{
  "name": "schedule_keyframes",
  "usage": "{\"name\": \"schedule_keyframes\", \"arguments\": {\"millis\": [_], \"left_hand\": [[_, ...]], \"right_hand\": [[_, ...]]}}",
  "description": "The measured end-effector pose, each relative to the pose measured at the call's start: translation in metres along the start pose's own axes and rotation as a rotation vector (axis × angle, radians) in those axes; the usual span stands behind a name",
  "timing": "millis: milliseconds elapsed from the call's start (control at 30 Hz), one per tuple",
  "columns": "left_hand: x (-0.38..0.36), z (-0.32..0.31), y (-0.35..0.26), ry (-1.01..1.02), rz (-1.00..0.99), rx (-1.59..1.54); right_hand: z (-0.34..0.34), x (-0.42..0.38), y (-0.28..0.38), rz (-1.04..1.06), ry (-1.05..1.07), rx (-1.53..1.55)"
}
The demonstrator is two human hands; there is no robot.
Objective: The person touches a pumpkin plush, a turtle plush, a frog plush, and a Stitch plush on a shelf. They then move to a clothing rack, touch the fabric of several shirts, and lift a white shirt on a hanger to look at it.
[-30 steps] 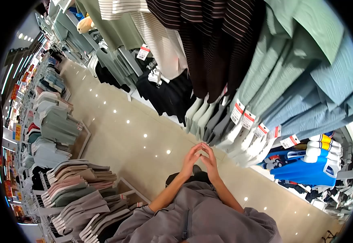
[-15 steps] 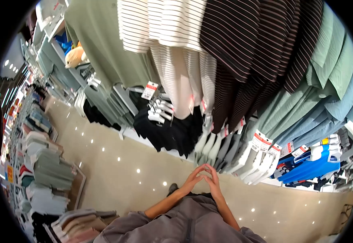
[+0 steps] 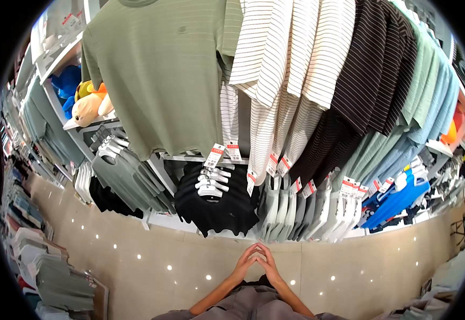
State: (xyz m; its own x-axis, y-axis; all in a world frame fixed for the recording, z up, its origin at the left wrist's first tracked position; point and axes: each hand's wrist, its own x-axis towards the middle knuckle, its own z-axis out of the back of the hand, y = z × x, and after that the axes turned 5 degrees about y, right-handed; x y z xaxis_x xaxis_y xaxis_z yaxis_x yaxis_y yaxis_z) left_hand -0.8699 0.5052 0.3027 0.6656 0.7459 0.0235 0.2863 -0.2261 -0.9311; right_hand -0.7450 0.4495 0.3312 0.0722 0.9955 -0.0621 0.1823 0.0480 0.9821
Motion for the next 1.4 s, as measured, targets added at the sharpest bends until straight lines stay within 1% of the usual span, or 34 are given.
{"name": "schedule_keyframes", "arguments": {"millis": [67,200,267,300,367,433,467,533,600,733,800,867,933,1033,1100,1233,1300,1367,1400], "left_hand": [[-0.002,0.001,0.002,0.048,-0.003,-0.006],[-0.004,-0.008,0.002,0.098,0.01,-0.002],[0.0,-0.012,0.005,0.159,0.041,0.055],[-0.005,-0.015,0.007,0.147,0.039,0.057],[-0.012,-0.022,-0.015,0.166,0.151,0.032],[-0.016,-0.013,-0.004,0.172,0.143,0.048],[-0.019,-0.012,0.006,0.179,0.148,0.054],[-0.023,-0.015,-0.001,0.168,0.152,0.053],[-0.025,-0.014,-0.007,0.17,0.14,0.129],[-0.026,-0.014,-0.01,0.156,0.174,0.124],[-0.023,-0.008,-0.01,0.172,0.138,0.103],[-0.021,0.0,-0.017,0.18,0.157,0.091],[-0.019,0.013,-0.025,0.189,0.175,0.081],[-0.02,0.044,-0.034,0.192,0.165,0.083],[-0.022,0.075,-0.036,0.193,0.08,0.099],[-0.036,0.149,-0.058,0.145,0.062,0.155],[-0.045,0.187,-0.075,0.107,0.063,0.176],[-0.057,0.215,-0.095,0.074,0.093,0.126],[-0.063,0.228,-0.104,0.056,0.06,0.091]], "right_hand": [[-0.006,-0.007,0.003,0.001,-0.055,0.077],[0.0,-0.021,0.0,0.034,-0.103,0.059],[0.005,-0.03,-0.002,0.02,-0.151,0.1],[0.007,-0.035,-0.003,0.016,-0.139,0.102],[0.007,-0.04,-0.008,0.01,-0.148,0.141],[0.006,-0.041,-0.021,0.04,-0.119,0.125],[0.006,-0.042,-0.026,0.014,-0.129,0.152],[-0.001,-0.046,-0.024,-0.018,-0.134,0.22],[-0.004,-0.048,-0.021,-0.022,-0.141,0.217],[-0.01,-0.049,-0.022,-0.021,-0.168,0.217],[-0.011,-0.043,-0.029,-0.007,-0.176,0.213],[-0.016,-0.038,-0.033,0.011,-0.181,0.213],[-0.029,-0.028,-0.02,0.01,-0.171,0.171],[-0.051,-0.008,-0.025,0.023,-0.138,0.144],[-0.074,0.008,-0.03,0.028,-0.138,0.155],[-0.141,0.049,-0.039,0.035,-0.088,0.168],[-0.177,0.071,-0.048,0.004,-0.045,0.164],[-0.216,0.089,-0.045,0.038,-0.013,0.118],[-0.233,0.096,-0.044,0.024,-0.012,0.099]]}}
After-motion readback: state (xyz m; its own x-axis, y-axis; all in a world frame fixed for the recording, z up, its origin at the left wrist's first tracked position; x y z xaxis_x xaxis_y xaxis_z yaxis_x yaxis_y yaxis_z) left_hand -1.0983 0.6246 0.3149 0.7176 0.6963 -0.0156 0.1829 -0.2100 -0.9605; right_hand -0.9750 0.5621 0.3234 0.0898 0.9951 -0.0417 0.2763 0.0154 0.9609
